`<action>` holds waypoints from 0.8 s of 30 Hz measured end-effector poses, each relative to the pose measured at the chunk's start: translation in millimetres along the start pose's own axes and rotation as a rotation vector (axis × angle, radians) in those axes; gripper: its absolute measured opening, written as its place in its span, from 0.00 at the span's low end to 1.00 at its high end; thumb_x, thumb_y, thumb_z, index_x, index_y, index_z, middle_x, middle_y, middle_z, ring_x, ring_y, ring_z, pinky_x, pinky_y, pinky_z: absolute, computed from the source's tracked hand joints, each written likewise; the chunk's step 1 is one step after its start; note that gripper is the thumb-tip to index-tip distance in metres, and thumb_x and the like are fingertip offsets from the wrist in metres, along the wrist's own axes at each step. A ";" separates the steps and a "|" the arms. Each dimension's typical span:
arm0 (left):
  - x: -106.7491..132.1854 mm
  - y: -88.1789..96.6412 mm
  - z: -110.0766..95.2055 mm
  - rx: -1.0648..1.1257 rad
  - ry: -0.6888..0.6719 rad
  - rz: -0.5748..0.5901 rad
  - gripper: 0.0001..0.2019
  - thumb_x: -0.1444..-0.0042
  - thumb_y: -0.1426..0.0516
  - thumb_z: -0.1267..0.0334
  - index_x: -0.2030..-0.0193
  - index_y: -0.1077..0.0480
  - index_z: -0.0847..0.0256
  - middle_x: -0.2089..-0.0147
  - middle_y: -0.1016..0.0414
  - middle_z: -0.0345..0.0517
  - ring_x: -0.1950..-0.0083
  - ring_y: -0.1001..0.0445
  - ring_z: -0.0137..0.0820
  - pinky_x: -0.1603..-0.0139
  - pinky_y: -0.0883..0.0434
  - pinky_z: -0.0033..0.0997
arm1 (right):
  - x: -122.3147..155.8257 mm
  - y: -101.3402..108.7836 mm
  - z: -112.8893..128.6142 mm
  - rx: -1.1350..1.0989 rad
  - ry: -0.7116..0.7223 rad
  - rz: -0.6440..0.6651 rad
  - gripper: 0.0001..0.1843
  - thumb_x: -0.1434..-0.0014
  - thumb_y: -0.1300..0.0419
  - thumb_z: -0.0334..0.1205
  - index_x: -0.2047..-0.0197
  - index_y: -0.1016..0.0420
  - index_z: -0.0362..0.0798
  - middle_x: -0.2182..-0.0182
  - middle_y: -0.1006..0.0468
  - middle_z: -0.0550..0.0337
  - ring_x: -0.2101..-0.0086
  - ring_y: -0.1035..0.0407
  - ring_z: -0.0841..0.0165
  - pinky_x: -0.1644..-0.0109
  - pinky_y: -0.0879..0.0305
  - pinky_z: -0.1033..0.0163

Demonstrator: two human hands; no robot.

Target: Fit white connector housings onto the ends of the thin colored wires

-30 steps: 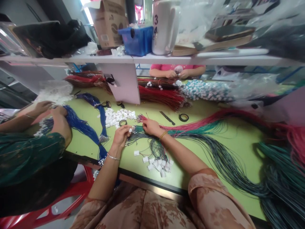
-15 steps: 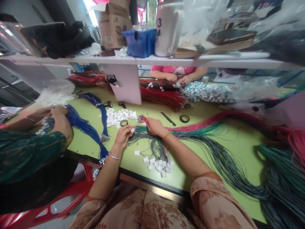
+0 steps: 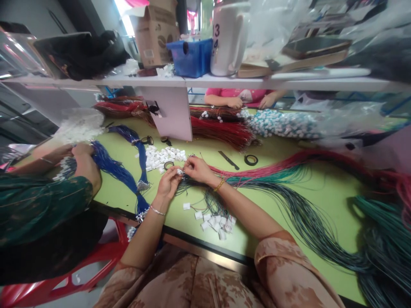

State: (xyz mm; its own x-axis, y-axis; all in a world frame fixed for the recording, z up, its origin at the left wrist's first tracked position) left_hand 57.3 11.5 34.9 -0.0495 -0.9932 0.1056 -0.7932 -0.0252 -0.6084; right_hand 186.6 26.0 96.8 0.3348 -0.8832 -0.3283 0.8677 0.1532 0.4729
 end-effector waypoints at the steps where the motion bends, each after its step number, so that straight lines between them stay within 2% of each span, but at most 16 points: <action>1: -0.3 -0.1 0.6 0.013 0.003 0.004 0.06 0.53 0.38 0.69 0.66 0.28 0.65 0.67 0.25 0.44 0.70 0.30 0.23 0.68 0.33 0.23 | 3.7 1.4 0.7 -0.005 -0.005 -0.010 0.04 0.49 0.44 0.36 0.71 0.30 0.45 0.77 0.31 0.65 0.75 0.41 0.74 0.70 0.46 0.69; 8: 0.9 -2.6 4.1 0.000 0.027 0.033 0.07 0.51 0.37 0.67 0.65 0.28 0.64 0.64 0.24 0.46 0.69 0.30 0.24 0.68 0.33 0.23 | 17.8 2.7 0.3 0.026 -0.023 -0.021 0.04 0.49 0.43 0.37 0.71 0.30 0.44 0.77 0.30 0.64 0.76 0.41 0.74 0.71 0.46 0.68; 12: 2.7 -4.7 3.2 -0.021 0.023 0.037 0.09 0.53 0.36 0.65 0.65 0.28 0.65 0.65 0.24 0.46 0.69 0.31 0.23 0.67 0.34 0.24 | 19.6 3.0 6.4 0.164 0.008 -0.028 0.04 0.48 0.44 0.36 0.70 0.31 0.45 0.75 0.29 0.61 0.74 0.39 0.72 0.68 0.45 0.67; 17: 1.7 -3.2 8.9 -0.065 0.032 0.024 0.12 0.55 0.34 0.64 0.65 0.28 0.65 0.69 0.27 0.43 0.71 0.32 0.22 0.67 0.34 0.24 | 23.4 -4.4 17.6 0.391 0.153 0.019 0.05 0.43 0.47 0.35 0.66 0.31 0.45 0.70 0.27 0.55 0.70 0.37 0.68 0.65 0.43 0.64; 24: -3.8 1.3 21.3 -0.061 0.085 -0.017 0.10 0.56 0.34 0.64 0.68 0.26 0.68 0.71 0.28 0.43 0.73 0.34 0.21 0.71 0.36 0.23 | 28.9 -18.5 6.5 0.550 0.290 0.051 0.09 0.39 0.52 0.35 0.64 0.32 0.44 0.68 0.29 0.50 0.66 0.38 0.64 0.62 0.43 0.61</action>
Point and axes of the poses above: each hand's wrist, its own x-axis away from the middle knuckle, its own y-axis out of the back of the hand, z = x × y, the point moved 8 cm from there along -x, towards the middle knuckle
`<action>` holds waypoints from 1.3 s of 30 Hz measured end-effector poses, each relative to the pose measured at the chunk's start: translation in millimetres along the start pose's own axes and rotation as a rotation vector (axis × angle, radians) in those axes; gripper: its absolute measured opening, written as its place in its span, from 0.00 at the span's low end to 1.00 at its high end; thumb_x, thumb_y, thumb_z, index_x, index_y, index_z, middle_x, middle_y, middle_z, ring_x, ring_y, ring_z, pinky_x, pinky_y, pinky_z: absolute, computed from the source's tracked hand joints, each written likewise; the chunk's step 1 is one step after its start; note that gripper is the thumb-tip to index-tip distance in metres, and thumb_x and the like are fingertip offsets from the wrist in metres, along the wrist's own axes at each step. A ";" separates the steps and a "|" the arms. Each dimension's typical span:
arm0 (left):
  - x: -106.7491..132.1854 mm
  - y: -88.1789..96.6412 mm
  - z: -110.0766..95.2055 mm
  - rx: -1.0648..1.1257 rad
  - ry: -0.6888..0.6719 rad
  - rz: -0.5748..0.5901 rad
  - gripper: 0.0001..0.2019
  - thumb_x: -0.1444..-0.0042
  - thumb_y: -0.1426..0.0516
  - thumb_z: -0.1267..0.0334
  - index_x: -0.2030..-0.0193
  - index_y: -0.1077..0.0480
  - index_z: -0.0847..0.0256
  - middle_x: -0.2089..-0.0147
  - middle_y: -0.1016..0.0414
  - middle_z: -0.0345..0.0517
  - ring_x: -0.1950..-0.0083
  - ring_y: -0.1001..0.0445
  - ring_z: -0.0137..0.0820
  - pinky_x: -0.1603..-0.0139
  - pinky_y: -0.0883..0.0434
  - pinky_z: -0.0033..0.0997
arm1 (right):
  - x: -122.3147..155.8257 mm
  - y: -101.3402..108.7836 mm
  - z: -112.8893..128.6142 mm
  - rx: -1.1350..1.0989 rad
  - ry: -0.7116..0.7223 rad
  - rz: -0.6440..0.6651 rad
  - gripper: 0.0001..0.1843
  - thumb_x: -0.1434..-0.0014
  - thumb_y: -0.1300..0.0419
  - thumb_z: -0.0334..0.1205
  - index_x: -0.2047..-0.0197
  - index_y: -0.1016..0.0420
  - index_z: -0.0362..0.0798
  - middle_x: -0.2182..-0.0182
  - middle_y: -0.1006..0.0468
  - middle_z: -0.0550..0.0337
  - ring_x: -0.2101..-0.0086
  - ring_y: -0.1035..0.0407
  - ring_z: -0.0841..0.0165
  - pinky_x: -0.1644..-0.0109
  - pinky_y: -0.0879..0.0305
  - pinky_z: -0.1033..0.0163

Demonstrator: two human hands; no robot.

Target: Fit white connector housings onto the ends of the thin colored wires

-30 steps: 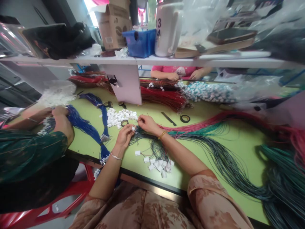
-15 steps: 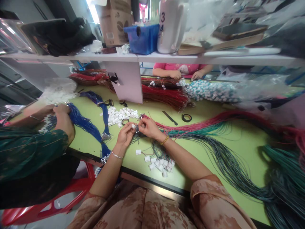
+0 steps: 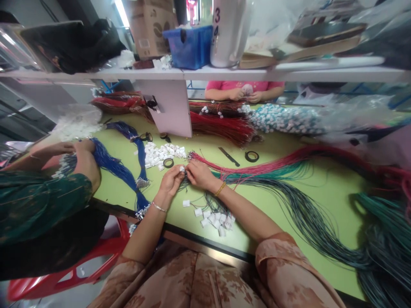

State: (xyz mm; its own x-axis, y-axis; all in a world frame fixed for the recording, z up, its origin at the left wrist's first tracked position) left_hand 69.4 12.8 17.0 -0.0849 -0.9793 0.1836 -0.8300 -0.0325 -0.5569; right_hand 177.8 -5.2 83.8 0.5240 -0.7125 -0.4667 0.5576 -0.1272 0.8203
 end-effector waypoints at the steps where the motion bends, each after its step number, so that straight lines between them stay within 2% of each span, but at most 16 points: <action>1: 0.0 -0.2 1.4 0.000 0.014 0.004 0.10 0.57 0.34 0.65 0.68 0.26 0.68 0.71 0.28 0.43 0.73 0.34 0.21 0.71 0.36 0.23 | 0.7 -3.0 1.1 0.014 0.014 0.007 0.09 0.39 0.52 0.35 0.64 0.32 0.44 0.68 0.29 0.49 0.66 0.38 0.63 0.62 0.43 0.61; 5: 2.2 -0.9 2.1 -0.035 0.039 0.014 0.10 0.57 0.34 0.66 0.68 0.25 0.68 0.71 0.27 0.44 0.74 0.34 0.21 0.72 0.36 0.23 | 0.8 -8.6 2.4 -0.006 -0.026 0.028 0.08 0.39 0.51 0.35 0.64 0.32 0.45 0.67 0.28 0.50 0.67 0.38 0.64 0.63 0.45 0.61; 9: 4.1 -0.5 -5.6 -0.045 -0.041 -0.022 0.11 0.55 0.34 0.63 0.66 0.25 0.67 0.71 0.26 0.44 0.73 0.33 0.21 0.71 0.35 0.23 | -0.3 -4.3 -2.7 -0.086 -0.151 0.031 0.07 0.39 0.50 0.36 0.66 0.32 0.45 0.68 0.27 0.53 0.69 0.38 0.66 0.64 0.45 0.63; 15: 7.6 -2.1 -2.8 -0.169 -0.111 -0.055 0.13 0.54 0.34 0.59 0.65 0.25 0.66 0.76 0.29 0.39 0.76 0.36 0.21 0.73 0.38 0.22 | 6.0 -6.1 -0.2 0.010 -0.255 0.072 0.10 0.38 0.50 0.38 0.66 0.30 0.44 0.69 0.25 0.51 0.71 0.38 0.67 0.67 0.49 0.63; 18: 8.9 -5.7 -2.0 -0.226 -0.117 -0.032 0.14 0.54 0.34 0.58 0.64 0.24 0.66 0.77 0.30 0.39 0.76 0.36 0.21 0.74 0.39 0.22 | 2.8 -3.2 -6.6 -0.040 -0.236 0.109 0.11 0.39 0.49 0.38 0.67 0.29 0.44 0.69 0.25 0.52 0.70 0.36 0.67 0.66 0.47 0.65; 20: 9.2 -7.4 -3.6 -0.219 -0.112 -0.029 0.13 0.54 0.34 0.58 0.64 0.24 0.65 0.73 0.26 0.42 0.75 0.35 0.21 0.73 0.38 0.22 | -5.3 4.7 -24.7 -0.137 -0.248 0.094 0.13 0.37 0.51 0.39 0.67 0.28 0.44 0.70 0.24 0.55 0.70 0.35 0.69 0.65 0.45 0.66; 21: 9.3 -8.0 -4.9 -0.210 -0.111 -0.030 0.13 0.53 0.35 0.58 0.63 0.24 0.65 0.70 0.24 0.44 0.75 0.34 0.21 0.72 0.38 0.23 | -9.5 12.0 -41.2 -0.152 -0.309 0.040 0.15 0.36 0.53 0.40 0.66 0.28 0.44 0.69 0.24 0.56 0.69 0.35 0.69 0.65 0.45 0.67; 23: 9.3 -8.7 -6.8 -0.197 -0.103 -0.028 0.13 0.53 0.35 0.59 0.63 0.23 0.64 0.65 0.21 0.47 0.74 0.34 0.21 0.72 0.37 0.23 | -15.1 20.8 -78.6 -0.064 -0.471 -0.011 0.14 0.38 0.51 0.40 0.65 0.26 0.44 0.69 0.23 0.55 0.70 0.35 0.70 0.67 0.47 0.67; 25: 8.9 -7.4 -7.7 -0.195 -0.091 -0.032 0.13 0.54 0.35 0.59 0.63 0.23 0.65 0.64 0.21 0.48 0.73 0.34 0.21 0.72 0.37 0.23 | -15.5 16.6 -111.0 0.067 -0.624 0.071 0.09 0.44 0.44 0.40 0.68 0.25 0.43 0.71 0.23 0.53 0.73 0.37 0.70 0.69 0.50 0.66; 28: 7.6 -2.4 -8.2 -0.192 -0.079 -0.046 0.13 0.55 0.34 0.59 0.64 0.23 0.65 0.64 0.21 0.49 0.73 0.33 0.22 0.71 0.37 0.23 | -11.4 -0.5 -133.8 0.072 -0.695 0.235 0.12 0.45 0.44 0.39 0.75 0.26 0.43 0.77 0.25 0.54 0.76 0.41 0.71 0.71 0.53 0.65; 30: 6.4 -0.2 -7.7 -0.188 -0.077 -0.047 0.13 0.55 0.34 0.59 0.64 0.23 0.65 0.64 0.21 0.49 0.73 0.33 0.22 0.71 0.37 0.23 | -10.8 -0.5 -134.4 0.032 -0.675 0.205 0.14 0.43 0.46 0.39 0.76 0.27 0.42 0.77 0.25 0.55 0.77 0.42 0.72 0.71 0.52 0.65; 33: 5.5 -0.9 -5.7 -0.174 -0.075 -0.036 0.13 0.54 0.35 0.59 0.64 0.23 0.65 0.63 0.21 0.49 0.72 0.33 0.22 0.71 0.37 0.24 | -16.9 13.0 -121.4 -0.056 -0.612 0.058 0.12 0.43 0.47 0.38 0.72 0.26 0.42 0.74 0.24 0.57 0.75 0.40 0.72 0.70 0.49 0.67; 36: 6.5 -4.2 -4.1 -0.146 -0.070 -0.018 0.12 0.54 0.35 0.60 0.63 0.24 0.64 0.62 0.21 0.49 0.71 0.32 0.22 0.70 0.36 0.24 | -32.4 20.7 -94.6 -0.245 -0.504 -0.014 0.11 0.44 0.47 0.40 0.71 0.28 0.43 0.74 0.25 0.60 0.74 0.39 0.73 0.70 0.47 0.69; 39: 8.1 -5.6 -5.5 -0.110 -0.073 -0.012 0.11 0.53 0.35 0.61 0.63 0.24 0.64 0.61 0.21 0.48 0.70 0.32 0.23 0.69 0.36 0.24 | -45.9 16.1 -65.8 -0.483 -0.422 0.012 0.09 0.45 0.46 0.41 0.71 0.30 0.44 0.77 0.29 0.63 0.75 0.39 0.73 0.71 0.45 0.69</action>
Point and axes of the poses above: each hand's wrist, its own x-axis away from the middle knuckle, its own y-axis out of the back of the hand, z = x × y, the point moved 8 cm from there along -x, towards the middle knuckle
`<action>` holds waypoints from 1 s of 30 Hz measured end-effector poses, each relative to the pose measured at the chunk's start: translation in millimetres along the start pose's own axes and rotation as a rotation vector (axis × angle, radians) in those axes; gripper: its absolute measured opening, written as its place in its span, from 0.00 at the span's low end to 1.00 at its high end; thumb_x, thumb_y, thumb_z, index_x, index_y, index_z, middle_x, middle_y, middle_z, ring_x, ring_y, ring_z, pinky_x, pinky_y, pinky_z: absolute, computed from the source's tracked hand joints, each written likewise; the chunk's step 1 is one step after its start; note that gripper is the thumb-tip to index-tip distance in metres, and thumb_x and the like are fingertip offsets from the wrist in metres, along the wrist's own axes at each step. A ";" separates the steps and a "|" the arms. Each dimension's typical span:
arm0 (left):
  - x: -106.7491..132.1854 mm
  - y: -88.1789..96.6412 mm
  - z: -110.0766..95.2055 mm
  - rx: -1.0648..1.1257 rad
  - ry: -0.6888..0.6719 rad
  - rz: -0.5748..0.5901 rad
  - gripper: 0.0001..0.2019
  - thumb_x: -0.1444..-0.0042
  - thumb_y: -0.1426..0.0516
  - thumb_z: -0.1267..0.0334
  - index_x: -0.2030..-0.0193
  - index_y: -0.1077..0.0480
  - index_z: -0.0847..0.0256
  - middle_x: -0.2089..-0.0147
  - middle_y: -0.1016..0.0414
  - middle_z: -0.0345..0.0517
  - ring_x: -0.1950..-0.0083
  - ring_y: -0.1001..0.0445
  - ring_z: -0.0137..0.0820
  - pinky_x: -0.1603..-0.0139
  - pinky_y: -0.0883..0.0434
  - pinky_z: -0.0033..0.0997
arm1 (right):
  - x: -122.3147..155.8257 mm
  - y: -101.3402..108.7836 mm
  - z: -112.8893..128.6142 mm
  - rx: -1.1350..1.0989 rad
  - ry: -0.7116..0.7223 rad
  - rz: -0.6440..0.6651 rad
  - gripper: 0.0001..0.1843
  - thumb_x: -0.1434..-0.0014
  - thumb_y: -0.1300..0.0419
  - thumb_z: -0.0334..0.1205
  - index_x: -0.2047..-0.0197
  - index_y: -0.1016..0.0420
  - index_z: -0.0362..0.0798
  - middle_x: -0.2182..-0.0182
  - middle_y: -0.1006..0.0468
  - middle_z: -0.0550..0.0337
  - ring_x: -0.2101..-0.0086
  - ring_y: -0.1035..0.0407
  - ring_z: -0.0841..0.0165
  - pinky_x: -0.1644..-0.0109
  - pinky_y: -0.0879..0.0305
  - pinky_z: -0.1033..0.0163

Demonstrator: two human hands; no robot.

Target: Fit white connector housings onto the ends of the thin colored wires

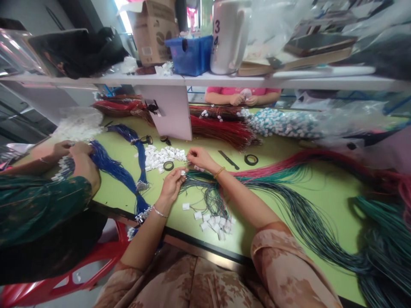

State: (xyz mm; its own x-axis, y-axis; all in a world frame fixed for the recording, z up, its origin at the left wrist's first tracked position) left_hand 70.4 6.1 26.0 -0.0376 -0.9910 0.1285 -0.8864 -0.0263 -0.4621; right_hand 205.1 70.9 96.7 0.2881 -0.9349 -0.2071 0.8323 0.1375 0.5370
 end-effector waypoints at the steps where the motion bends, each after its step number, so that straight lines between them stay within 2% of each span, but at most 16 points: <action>1: 0.2 0.2 -1.0 0.014 -0.003 0.000 0.11 0.53 0.35 0.61 0.63 0.24 0.64 0.61 0.22 0.48 0.70 0.32 0.23 0.68 0.36 0.24 | 1.2 -5.4 5.5 -0.057 0.009 0.021 0.09 0.46 0.46 0.41 0.71 0.31 0.44 0.78 0.30 0.63 0.76 0.39 0.73 0.71 0.45 0.69; 6: -2.0 2.0 -2.7 0.103 -0.002 0.001 0.10 0.52 0.36 0.63 0.63 0.27 0.64 0.61 0.23 0.47 0.69 0.32 0.23 0.66 0.34 0.25 | 20.6 -19.6 11.1 -0.173 0.059 0.059 0.11 0.47 0.45 0.43 0.74 0.33 0.44 0.78 0.33 0.65 0.76 0.43 0.75 0.71 0.47 0.69; 11: -2.3 -1.2 -1.3 0.145 0.009 0.030 0.09 0.51 0.36 0.64 0.65 0.30 0.63 0.62 0.24 0.47 0.68 0.31 0.24 0.63 0.33 0.27 | 40.7 -25.9 2.2 -0.115 0.058 0.108 0.12 0.47 0.47 0.43 0.77 0.39 0.46 0.80 0.39 0.67 0.76 0.46 0.75 0.72 0.50 0.69; 16: -0.6 -5.0 -0.6 0.146 0.013 0.053 0.11 0.53 0.35 0.62 0.66 0.30 0.64 0.61 0.23 0.48 0.68 0.31 0.24 0.65 0.34 0.25 | 43.7 -26.1 -2.7 -0.095 0.024 0.084 0.12 0.48 0.47 0.43 0.78 0.40 0.47 0.80 0.39 0.67 0.77 0.46 0.75 0.73 0.51 0.69; 20: -0.4 -3.3 0.2 0.047 -0.048 0.035 0.15 0.57 0.32 0.59 0.66 0.28 0.64 0.67 0.24 0.43 0.72 0.34 0.21 0.69 0.36 0.23 | 44.4 -28.6 -3.1 -0.096 0.029 0.074 0.12 0.48 0.46 0.43 0.77 0.39 0.46 0.80 0.38 0.66 0.76 0.46 0.75 0.73 0.51 0.69; 24: -0.7 -3.1 4.1 -0.098 -0.077 0.045 0.16 0.57 0.33 0.57 0.64 0.25 0.65 0.75 0.30 0.38 0.75 0.37 0.20 0.72 0.39 0.22 | 49.2 -29.4 -2.3 -0.096 0.025 0.085 0.13 0.47 0.45 0.45 0.76 0.37 0.45 0.79 0.38 0.66 0.76 0.47 0.75 0.73 0.50 0.69; 30: -1.9 -1.1 7.1 -0.136 -0.083 0.029 0.15 0.55 0.34 0.56 0.63 0.24 0.64 0.75 0.30 0.38 0.76 0.37 0.21 0.73 0.40 0.23 | 56.0 -29.3 -0.6 -0.110 0.047 0.123 0.11 0.45 0.45 0.44 0.74 0.36 0.45 0.78 0.35 0.65 0.75 0.45 0.75 0.71 0.48 0.69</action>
Point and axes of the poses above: each hand's wrist, its own x-axis away from the middle knuckle, its own y-axis out of the back of the hand, z = x × y, the point moved 8 cm from there along -x, towards the middle knuckle
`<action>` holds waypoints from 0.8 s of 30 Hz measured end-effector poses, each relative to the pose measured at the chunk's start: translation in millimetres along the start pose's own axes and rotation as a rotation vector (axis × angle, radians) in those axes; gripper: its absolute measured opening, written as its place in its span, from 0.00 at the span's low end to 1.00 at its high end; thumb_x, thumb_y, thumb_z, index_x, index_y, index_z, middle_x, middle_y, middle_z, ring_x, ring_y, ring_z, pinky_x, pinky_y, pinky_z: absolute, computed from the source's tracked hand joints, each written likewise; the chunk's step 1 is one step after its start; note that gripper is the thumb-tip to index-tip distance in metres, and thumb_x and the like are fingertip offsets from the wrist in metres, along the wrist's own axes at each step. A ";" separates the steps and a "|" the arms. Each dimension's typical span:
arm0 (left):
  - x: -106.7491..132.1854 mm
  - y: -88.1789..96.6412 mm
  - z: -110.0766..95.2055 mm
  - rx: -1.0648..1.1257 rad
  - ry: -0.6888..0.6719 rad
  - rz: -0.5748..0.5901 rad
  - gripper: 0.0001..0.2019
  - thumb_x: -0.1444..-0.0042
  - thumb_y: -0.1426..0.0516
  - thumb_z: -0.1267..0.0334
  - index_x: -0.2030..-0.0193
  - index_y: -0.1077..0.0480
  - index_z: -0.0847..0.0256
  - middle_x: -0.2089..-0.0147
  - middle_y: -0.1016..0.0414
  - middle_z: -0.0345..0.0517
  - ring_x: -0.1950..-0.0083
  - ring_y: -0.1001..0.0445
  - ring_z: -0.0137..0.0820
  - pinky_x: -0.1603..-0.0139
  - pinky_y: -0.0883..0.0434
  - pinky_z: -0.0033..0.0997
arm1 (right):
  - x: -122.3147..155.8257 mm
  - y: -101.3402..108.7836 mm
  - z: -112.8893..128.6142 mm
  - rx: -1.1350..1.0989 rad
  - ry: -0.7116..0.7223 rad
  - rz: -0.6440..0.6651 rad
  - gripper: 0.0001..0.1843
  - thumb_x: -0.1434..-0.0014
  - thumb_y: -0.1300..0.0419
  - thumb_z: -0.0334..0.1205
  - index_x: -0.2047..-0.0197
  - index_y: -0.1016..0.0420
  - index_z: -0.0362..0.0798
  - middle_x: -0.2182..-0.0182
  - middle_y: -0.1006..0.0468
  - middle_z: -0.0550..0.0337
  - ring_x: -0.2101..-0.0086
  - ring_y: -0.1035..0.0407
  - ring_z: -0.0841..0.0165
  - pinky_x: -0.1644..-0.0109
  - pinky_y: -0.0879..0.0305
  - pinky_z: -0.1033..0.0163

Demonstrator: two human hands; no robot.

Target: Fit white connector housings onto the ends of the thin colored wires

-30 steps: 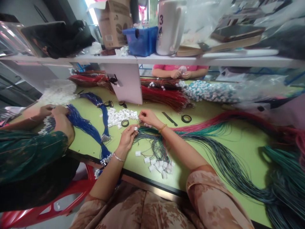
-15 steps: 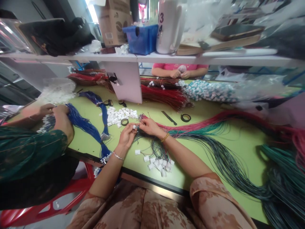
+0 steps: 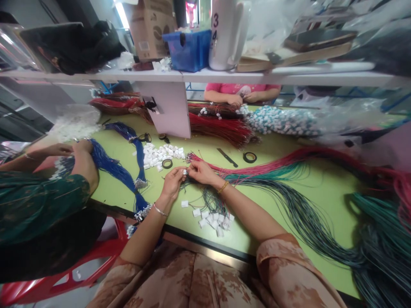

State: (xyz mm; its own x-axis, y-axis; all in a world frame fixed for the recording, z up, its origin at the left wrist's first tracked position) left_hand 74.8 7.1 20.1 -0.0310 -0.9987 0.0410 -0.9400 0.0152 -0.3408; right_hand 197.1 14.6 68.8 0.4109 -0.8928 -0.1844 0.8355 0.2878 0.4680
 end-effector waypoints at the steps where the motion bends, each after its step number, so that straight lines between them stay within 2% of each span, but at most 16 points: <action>1: 0.4 -0.6 -0.8 -0.039 -0.012 0.006 0.15 0.54 0.35 0.56 0.63 0.24 0.65 0.76 0.30 0.38 0.76 0.37 0.21 0.73 0.40 0.23 | 0.3 0.4 -1.8 0.013 -0.011 -0.009 0.11 0.46 0.45 0.43 0.74 0.36 0.45 0.78 0.36 0.65 0.76 0.45 0.75 0.72 0.49 0.69; 3: 3.1 -3.0 -5.5 -0.150 -0.056 0.018 0.14 0.51 0.37 0.55 0.62 0.24 0.64 0.76 0.31 0.39 0.76 0.37 0.22 0.73 0.40 0.24 | 0.2 1.4 -5.0 0.012 -0.024 -0.013 0.12 0.47 0.44 0.44 0.75 0.37 0.45 0.79 0.37 0.66 0.76 0.46 0.75 0.72 0.50 0.69; 5: 11.7 -7.7 -20.5 -0.303 -0.198 0.001 0.12 0.46 0.40 0.56 0.60 0.25 0.63 0.72 0.27 0.43 0.73 0.33 0.25 0.70 0.36 0.26 | -0.6 2.5 -8.5 -0.048 -0.042 0.023 0.13 0.46 0.44 0.46 0.75 0.36 0.45 0.79 0.37 0.66 0.76 0.45 0.75 0.72 0.49 0.69; 7: 32.7 -22.5 -45.8 -0.491 -0.483 -0.003 0.10 0.41 0.44 0.60 0.57 0.26 0.62 0.62 0.24 0.49 0.62 0.28 0.30 0.61 0.31 0.31 | -1.1 5.2 -14.0 -0.120 -0.094 0.074 0.16 0.43 0.47 0.49 0.73 0.35 0.45 0.80 0.37 0.67 0.78 0.46 0.75 0.73 0.49 0.69; 8: 49.5 -37.0 -57.6 -0.593 -0.664 0.038 0.10 0.40 0.46 0.63 0.56 0.26 0.62 0.57 0.24 0.52 0.56 0.27 0.33 0.56 0.31 0.34 | -1.0 6.3 -16.9 -0.126 -0.125 0.103 0.16 0.41 0.48 0.49 0.72 0.34 0.45 0.80 0.37 0.67 0.78 0.46 0.75 0.73 0.49 0.68; 9: 69.7 -56.1 -64.7 -0.687 -0.844 0.132 0.10 0.40 0.47 0.66 0.55 0.27 0.62 0.55 0.25 0.53 0.53 0.28 0.35 0.53 0.31 0.35 | -0.5 6.4 -19.3 -0.096 -0.148 0.136 0.16 0.41 0.48 0.49 0.72 0.33 0.45 0.81 0.37 0.66 0.79 0.45 0.75 0.74 0.49 0.68; 10: 92.1 -78.1 -64.8 -0.779 -1.000 0.284 0.10 0.40 0.48 0.68 0.55 0.27 0.62 0.55 0.25 0.53 0.53 0.28 0.35 0.52 0.31 0.35 | 0.3 4.9 -20.7 -0.033 -0.157 0.176 0.15 0.41 0.48 0.47 0.73 0.32 0.45 0.80 0.35 0.66 0.78 0.45 0.75 0.73 0.49 0.68; 12: 139.2 -118.3 -47.5 -0.939 -1.232 0.680 0.11 0.41 0.49 0.70 0.55 0.28 0.63 0.59 0.25 0.52 0.59 0.29 0.33 0.58 0.31 0.33 | 2.7 -2.2 -21.3 0.157 -0.135 0.242 0.11 0.44 0.44 0.43 0.72 0.30 0.44 0.78 0.31 0.63 0.76 0.41 0.74 0.71 0.48 0.68; 14: 173.3 -142.2 -19.1 -1.098 -1.292 1.024 0.11 0.40 0.49 0.69 0.54 0.29 0.64 0.59 0.26 0.52 0.62 0.31 0.32 0.62 0.31 0.32 | 5.1 -10.0 -21.2 0.361 -0.107 0.234 0.07 0.46 0.41 0.39 0.69 0.27 0.44 0.73 0.26 0.61 0.73 0.39 0.72 0.69 0.48 0.67; 15: 182.8 -148.2 -9.1 -1.146 -1.285 1.121 0.12 0.40 0.49 0.68 0.52 0.29 0.65 0.58 0.26 0.52 0.63 0.31 0.31 0.62 0.32 0.31 | 6.2 -13.1 -21.3 0.452 -0.103 0.204 0.05 0.46 0.41 0.38 0.68 0.27 0.45 0.71 0.25 0.60 0.72 0.38 0.71 0.68 0.49 0.67; 16: 186.9 -151.4 -3.7 -1.171 -1.261 1.163 0.13 0.39 0.49 0.66 0.50 0.30 0.64 0.56 0.26 0.53 0.63 0.31 0.32 0.62 0.32 0.31 | 7.5 -15.9 -21.4 0.529 -0.106 0.173 0.05 0.46 0.42 0.37 0.67 0.26 0.45 0.70 0.24 0.58 0.71 0.37 0.70 0.68 0.50 0.66; 17: 185.7 -151.8 -4.0 -1.169 -1.235 1.150 0.14 0.38 0.49 0.63 0.48 0.30 0.64 0.54 0.26 0.53 0.62 0.31 0.32 0.61 0.31 0.31 | 8.9 -18.5 -21.6 0.592 -0.114 0.149 0.05 0.45 0.43 0.36 0.67 0.26 0.46 0.68 0.23 0.57 0.70 0.37 0.70 0.68 0.50 0.66; 18: 179.0 -149.1 -9.4 -1.156 -1.202 1.087 0.15 0.37 0.49 0.61 0.47 0.31 0.63 0.52 0.26 0.54 0.60 0.30 0.32 0.59 0.31 0.32 | 10.3 -20.7 -22.1 0.635 -0.123 0.134 0.05 0.44 0.44 0.35 0.67 0.27 0.46 0.67 0.23 0.57 0.69 0.36 0.69 0.69 0.51 0.65; 20: 149.6 -131.9 -30.2 -1.152 -1.098 0.876 0.16 0.37 0.50 0.58 0.47 0.30 0.62 0.50 0.26 0.54 0.55 0.29 0.34 0.53 0.31 0.33 | 13.1 -24.6 -23.8 0.678 -0.143 0.144 0.06 0.42 0.46 0.34 0.66 0.27 0.46 0.66 0.23 0.56 0.69 0.36 0.68 0.69 0.51 0.65; 22: 102.1 -96.7 -56.0 -1.245 -0.908 0.589 0.14 0.36 0.52 0.62 0.51 0.28 0.60 0.54 0.25 0.53 0.54 0.29 0.35 0.51 0.32 0.35 | 14.9 -25.8 -21.8 0.687 -0.114 0.151 0.07 0.41 0.47 0.35 0.64 0.28 0.46 0.65 0.23 0.54 0.68 0.35 0.67 0.67 0.50 0.64; 24: 47.0 -42.3 -79.9 -1.420 -0.613 0.229 0.15 0.36 0.54 0.64 0.55 0.27 0.62 0.57 0.26 0.55 0.55 0.30 0.37 0.52 0.33 0.36 | 15.8 -25.0 -16.5 0.676 -0.043 0.137 0.07 0.40 0.48 0.35 0.63 0.30 0.45 0.63 0.24 0.52 0.67 0.36 0.66 0.66 0.48 0.64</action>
State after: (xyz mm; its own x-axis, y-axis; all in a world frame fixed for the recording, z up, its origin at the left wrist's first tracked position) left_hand 85.9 -36.6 111.4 -0.4069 -0.8304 -0.3806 -0.4848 -0.1568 0.8604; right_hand 188.8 -0.9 39.9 0.4699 -0.8808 -0.0578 0.3606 0.1318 0.9234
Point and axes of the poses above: each hand's wrist, its own x-axis away from the middle knuckle, its own y-axis out of the back of the hand, z = x × y, the point moved 8 cm from there along -x, towards the middle knuckle
